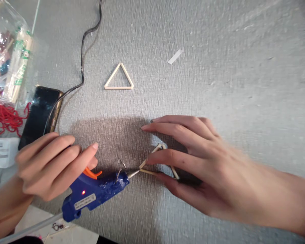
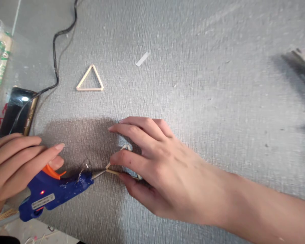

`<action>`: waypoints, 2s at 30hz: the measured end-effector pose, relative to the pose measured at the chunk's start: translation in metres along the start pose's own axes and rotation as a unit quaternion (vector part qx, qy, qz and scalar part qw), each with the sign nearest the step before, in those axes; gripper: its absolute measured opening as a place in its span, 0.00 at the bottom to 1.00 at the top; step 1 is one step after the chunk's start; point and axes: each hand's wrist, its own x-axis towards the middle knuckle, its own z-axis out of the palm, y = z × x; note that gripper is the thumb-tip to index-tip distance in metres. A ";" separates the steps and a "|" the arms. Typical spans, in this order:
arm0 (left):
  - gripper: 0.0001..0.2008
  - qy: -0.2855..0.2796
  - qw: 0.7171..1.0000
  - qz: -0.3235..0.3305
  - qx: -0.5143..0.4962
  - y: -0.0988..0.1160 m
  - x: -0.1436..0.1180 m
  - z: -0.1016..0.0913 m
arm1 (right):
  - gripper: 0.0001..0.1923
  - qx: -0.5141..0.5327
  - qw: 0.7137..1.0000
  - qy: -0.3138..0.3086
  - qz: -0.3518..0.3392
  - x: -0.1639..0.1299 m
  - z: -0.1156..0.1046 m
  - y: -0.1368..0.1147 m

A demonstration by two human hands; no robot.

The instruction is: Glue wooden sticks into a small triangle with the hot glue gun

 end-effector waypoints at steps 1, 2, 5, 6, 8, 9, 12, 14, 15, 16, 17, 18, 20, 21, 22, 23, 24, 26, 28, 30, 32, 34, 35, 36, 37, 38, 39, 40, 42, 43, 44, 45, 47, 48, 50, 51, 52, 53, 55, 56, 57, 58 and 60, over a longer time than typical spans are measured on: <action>0.17 0.003 1.000 0.003 -0.004 0.000 0.001 0.000 | 0.09 -0.001 1.000 -0.001 0.000 0.000 0.000 0.000; 0.18 0.006 1.000 0.002 -0.007 0.000 0.001 0.000 | 0.09 -0.001 1.000 -0.002 0.000 0.000 0.000 0.000; 0.18 0.002 1.000 -0.007 -0.012 0.001 0.002 0.000 | 0.09 -0.005 1.000 -0.003 -0.002 0.000 0.000 0.000; 0.18 0.001 1.000 -0.010 -0.012 0.001 0.002 0.000 | 0.09 -0.006 1.000 -0.003 -0.003 0.000 0.000 0.001; 0.17 0.003 1.000 -0.012 -0.009 0.001 0.002 0.000 | 0.09 -0.011 1.000 -0.003 -0.004 0.000 0.001 0.001; 0.17 0.003 1.000 -0.009 -0.008 0.001 0.001 0.000 | 0.09 -0.014 1.000 -0.003 -0.005 0.000 0.001 0.001; 0.17 0.007 1.000 0.003 0.002 -0.001 0.000 0.001 | 0.09 -0.014 1.000 -0.002 -0.006 0.000 0.001 0.001; 0.17 0.005 1.000 -0.001 0.005 -0.001 0.000 0.001 | 0.10 -0.011 1.000 -0.006 -0.007 0.000 0.001 0.001; 0.16 0.007 1.000 -0.006 0.006 0.000 0.000 0.001 | 0.10 -0.010 1.000 -0.007 -0.007 0.000 0.001 0.001; 0.16 0.008 1.000 -0.010 0.006 0.000 0.000 0.001 | 0.10 -0.009 1.000 -0.008 -0.007 0.000 0.000 0.001; 0.16 0.012 1.000 -0.012 0.007 0.000 0.000 0.001 | 0.10 -0.008 1.000 -0.008 -0.006 0.000 0.000 0.001; 0.16 0.017 1.000 -0.011 0.008 0.000 0.001 0.001 | 0.10 -0.008 1.000 -0.008 -0.004 0.000 0.000 0.001; 0.16 0.015 1.000 -0.009 0.004 0.000 0.001 0.001 | 0.09 -0.008 1.000 -0.008 -0.004 0.000 0.000 0.000; 0.16 0.011 1.000 -0.008 0.001 0.000 0.001 0.001 | 0.09 -0.008 1.000 -0.008 -0.004 0.000 0.000 0.000; 0.16 0.010 1.000 -0.008 -0.002 0.000 0.001 0.001 | 0.09 -0.008 1.000 -0.010 -0.004 0.000 0.000 0.000; 0.16 0.010 1.000 -0.010 -0.005 0.001 0.001 0.001 | 0.09 -0.008 1.000 -0.011 -0.005 0.000 0.000 0.000; 0.16 0.009 1.000 -0.014 -0.007 0.001 0.001 0.001 | 0.09 -0.008 1.000 -0.011 -0.005 0.000 0.000 0.000; 0.15 0.011 1.000 -0.027 -0.008 0.002 0.001 0.000 | 0.09 -0.008 1.000 -0.010 -0.005 -0.001 0.000 0.001; 0.14 0.003 0.999 -0.038 -0.008 0.003 0.001 -0.001 | 0.09 -0.007 1.000 -0.008 -0.003 0.000 0.000 0.001; 0.14 0.001 0.999 -0.040 -0.006 0.005 0.001 -0.001 | 0.09 -0.005 1.000 -0.008 -0.003 0.000 0.000 0.001; 0.14 0.000 0.999 -0.037 -0.002 0.005 0.002 -0.001 | 0.10 -0.006 1.000 -0.008 -0.003 0.000 0.001 0.001; 0.14 -0.005 0.999 -0.039 -0.001 0.006 0.002 -0.001 | 0.10 -0.007 1.000 -0.007 -0.004 0.000 0.001 0.000; 0.14 -0.006 0.999 -0.038 -0.001 0.005 0.003 -0.001 | 0.10 -0.008 1.000 -0.007 -0.003 0.000 0.001 0.000; 0.14 -0.004 0.999 -0.033 -0.002 0.005 0.004 -0.001 | 0.10 -0.009 1.000 -0.007 -0.003 0.000 0.001 0.000; 0.13 -0.002 1.000 -0.027 -0.002 0.004 0.005 0.000 | 0.10 -0.009 1.000 -0.007 -0.003 0.000 0.000 0.000; 0.11 0.000 1.000 -0.018 -0.002 0.003 0.005 0.000 | 0.10 -0.009 1.000 -0.008 -0.003 0.000 0.000 0.000; 0.10 0.002 1.000 -0.011 0.001 0.002 0.006 0.000 | 0.10 -0.010 1.000 -0.010 -0.001 0.000 0.000 0.000; 0.08 0.002 1.000 -0.003 0.003 0.001 0.007 0.000 | 0.10 -0.010 1.000 -0.011 0.000 0.000 0.000 0.000; 0.06 0.003 1.000 0.004 0.004 0.000 0.008 0.000 | 0.10 -0.011 1.000 -0.012 0.002 0.000 0.000 0.000; 0.07 0.003 1.000 0.003 0.001 -0.001 0.008 0.000 | 0.10 -0.011 1.000 -0.012 0.003 0.000 0.000 0.000; 0.08 0.005 1.000 0.001 -0.003 -0.001 0.008 -0.001 | 0.10 -0.011 1.000 -0.011 0.003 0.000 0.000 0.000; 0.09 0.006 1.000 -0.002 -0.009 -0.001 0.007 -0.001 | 0.10 -0.011 1.000 -0.010 0.003 0.000 0.000 0.000; 0.11 0.007 1.000 -0.011 -0.020 0.000 0.005 -0.001 | 0.10 -0.011 1.000 -0.009 0.001 0.000 0.000 -0.001; 0.12 0.007 1.000 -0.012 -0.024 0.000 0.004 -0.001 | 0.10 -0.011 1.000 -0.010 0.000 0.000 0.000 -0.001; 0.12 0.008 0.999 -0.015 -0.028 -0.001 0.003 -0.001 | 0.10 -0.010 1.000 -0.011 -0.001 0.000 0.000 -0.001; 0.12 0.006 0.999 -0.017 -0.029 -0.001 0.002 0.000 | 0.10 -0.010 1.000 -0.012 -0.001 0.000 0.000 -0.001; 0.12 0.005 0.999 -0.017 -0.029 -0.002 0.002 0.000 | 0.10 -0.011 1.000 -0.013 -0.001 0.000 0.000 -0.001; 0.12 0.008 1.000 -0.013 -0.027 -0.002 0.002 0.000 | 0.10 -0.011 1.000 -0.013 -0.002 0.000 0.000 0.000; 0.12 0.015 1.000 -0.005 -0.024 -0.004 0.002 0.002 | 0.10 -0.012 1.000 -0.012 -0.003 0.000 0.000 0.000; 0.13 0.018 1.000 0.001 -0.024 -0.005 0.002 0.002 | 0.10 -0.013 1.000 -0.012 -0.003 0.000 0.000 0.000; 0.13 0.022 0.999 0.005 -0.023 -0.006 0.003 0.003 | 0.10 -0.013 1.000 -0.012 -0.003 0.000 0.000 0.000; 0.13 0.026 0.999 0.007 -0.022 -0.006 0.003 0.003 | 0.10 -0.014 1.000 -0.012 -0.002 0.000 0.000 0.000; 0.13 0.025 0.999 0.007 -0.024 -0.007 0.003 0.004 | 0.10 -0.014 1.000 -0.014 -0.002 0.000 0.000 0.000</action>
